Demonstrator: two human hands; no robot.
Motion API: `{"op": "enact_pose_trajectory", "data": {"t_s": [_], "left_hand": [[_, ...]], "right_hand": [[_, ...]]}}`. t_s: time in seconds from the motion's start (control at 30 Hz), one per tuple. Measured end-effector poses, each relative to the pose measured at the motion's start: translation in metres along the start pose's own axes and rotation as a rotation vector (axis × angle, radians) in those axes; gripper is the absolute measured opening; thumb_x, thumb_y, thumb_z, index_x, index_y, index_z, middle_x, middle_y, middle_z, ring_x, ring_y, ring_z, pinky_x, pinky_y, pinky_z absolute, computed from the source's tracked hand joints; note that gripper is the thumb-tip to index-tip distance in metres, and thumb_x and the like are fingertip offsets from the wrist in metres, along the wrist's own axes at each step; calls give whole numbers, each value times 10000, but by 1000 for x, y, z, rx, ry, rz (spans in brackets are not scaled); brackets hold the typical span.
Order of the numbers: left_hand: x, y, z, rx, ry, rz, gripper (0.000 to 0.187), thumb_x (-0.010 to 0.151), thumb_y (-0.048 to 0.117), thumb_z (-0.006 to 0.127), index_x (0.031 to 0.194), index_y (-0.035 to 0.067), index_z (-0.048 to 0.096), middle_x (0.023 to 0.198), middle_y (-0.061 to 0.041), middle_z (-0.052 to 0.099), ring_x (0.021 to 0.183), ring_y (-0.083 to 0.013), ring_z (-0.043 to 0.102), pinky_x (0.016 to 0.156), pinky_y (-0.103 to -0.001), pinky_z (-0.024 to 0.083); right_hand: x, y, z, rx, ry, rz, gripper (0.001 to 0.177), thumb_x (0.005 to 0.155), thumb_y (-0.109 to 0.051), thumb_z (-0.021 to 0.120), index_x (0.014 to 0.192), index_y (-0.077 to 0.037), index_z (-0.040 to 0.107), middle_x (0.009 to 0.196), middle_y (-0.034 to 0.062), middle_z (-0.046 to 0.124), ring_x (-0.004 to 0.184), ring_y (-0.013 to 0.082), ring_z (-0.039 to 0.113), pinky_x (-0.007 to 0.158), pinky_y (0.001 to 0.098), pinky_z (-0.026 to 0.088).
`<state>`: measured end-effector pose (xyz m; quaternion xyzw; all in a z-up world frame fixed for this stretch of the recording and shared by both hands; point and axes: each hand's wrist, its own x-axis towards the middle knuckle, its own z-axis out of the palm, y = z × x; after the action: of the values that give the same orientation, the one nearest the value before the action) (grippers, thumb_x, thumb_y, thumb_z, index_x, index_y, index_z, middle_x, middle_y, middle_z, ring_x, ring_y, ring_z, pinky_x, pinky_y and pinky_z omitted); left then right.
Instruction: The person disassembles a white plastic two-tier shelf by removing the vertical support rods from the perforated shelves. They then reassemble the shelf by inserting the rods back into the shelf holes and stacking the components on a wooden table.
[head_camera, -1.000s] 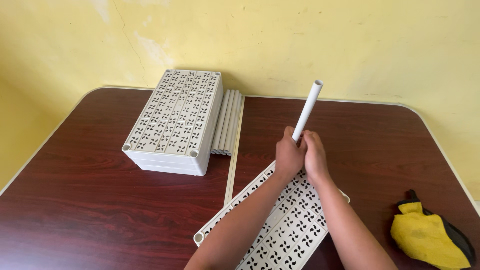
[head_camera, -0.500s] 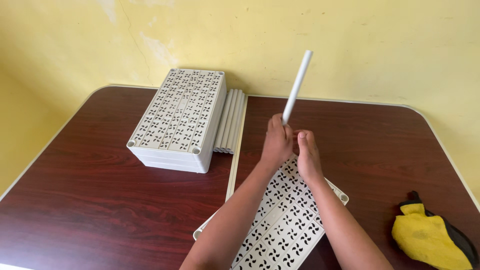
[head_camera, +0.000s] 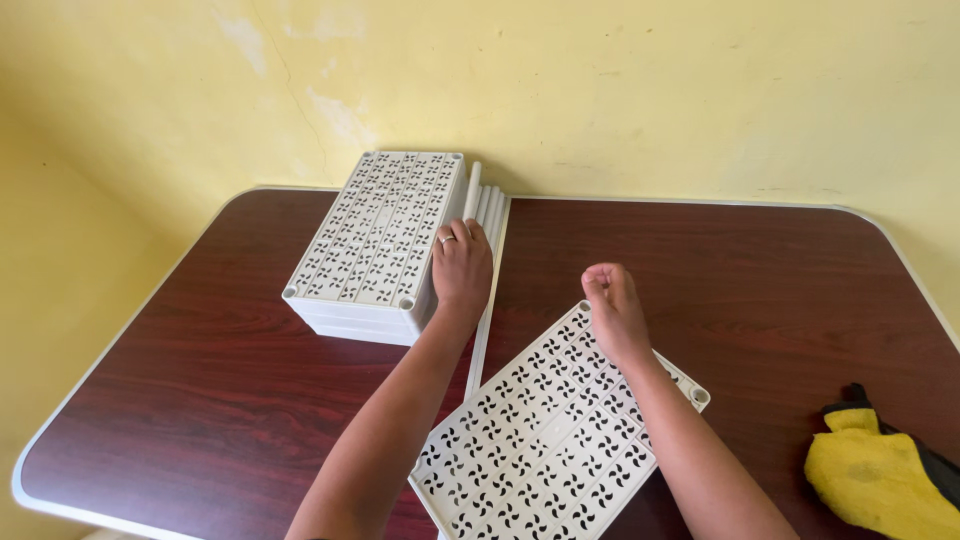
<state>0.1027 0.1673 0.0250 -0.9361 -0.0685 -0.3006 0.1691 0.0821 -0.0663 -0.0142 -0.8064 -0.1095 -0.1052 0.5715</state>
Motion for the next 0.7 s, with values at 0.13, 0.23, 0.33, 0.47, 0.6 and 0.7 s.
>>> {"op": "enact_pose_trajectory", "data": {"t_s": [0.13, 0.23, 0.33, 0.47, 0.6, 0.7], "left_hand": [[-1, 7, 10, 132, -183, 68, 285, 977, 164, 574, 1192, -8, 649, 1089, -113, 627, 1091, -268, 602, 918, -391, 439], [1, 8, 18, 171, -120, 64, 312, 927, 208, 565, 1163, 21, 650, 1068, -97, 632, 1111, -258, 617, 955, -401, 390], [2, 9, 25, 99, -149, 27, 367, 986, 179, 563, 1280, -28, 638, 1106, -115, 645, 957, -213, 670, 992, -403, 385], [-4, 13, 34, 124, -126, 29, 346, 947, 203, 567, 1235, 24, 633, 1073, -99, 645, 1066, -247, 670, 959, -392, 389], [-5, 11, 34, 144, -145, 51, 377, 935, 202, 569, 1266, 28, 615, 1086, -110, 641, 1063, -249, 667, 929, -381, 394], [-4, 9, 23, 120, -165, 46, 381, 955, 203, 570, 1300, 43, 602, 1126, -119, 633, 1095, -262, 655, 936, -384, 397]], "right_hand": [[-3, -5, -1, -51, -8, -3, 459, 1029, -469, 494, 1193, -49, 583, 1198, 109, 596, 961, 184, 611, 883, 354, 507], [-5, -12, -1, -52, -34, 32, 458, 1012, -476, 495, 1199, -68, 588, 1188, 92, 596, 947, 169, 621, 874, 348, 519], [-5, -19, -2, -95, -60, 87, 447, 1004, -470, 498, 1213, -84, 580, 1188, 71, 590, 947, 164, 621, 862, 351, 522], [-9, -21, -3, -64, -55, 84, 431, 994, -455, 517, 1215, -92, 591, 1194, 59, 592, 960, 164, 619, 863, 343, 521], [-9, -23, -3, -84, -70, 93, 428, 999, -454, 518, 1224, -97, 587, 1206, 59, 588, 964, 161, 619, 857, 340, 525], [-8, -25, -4, -84, -77, 96, 430, 998, -455, 519, 1228, -98, 586, 1212, 56, 591, 972, 160, 624, 860, 344, 528]]}}
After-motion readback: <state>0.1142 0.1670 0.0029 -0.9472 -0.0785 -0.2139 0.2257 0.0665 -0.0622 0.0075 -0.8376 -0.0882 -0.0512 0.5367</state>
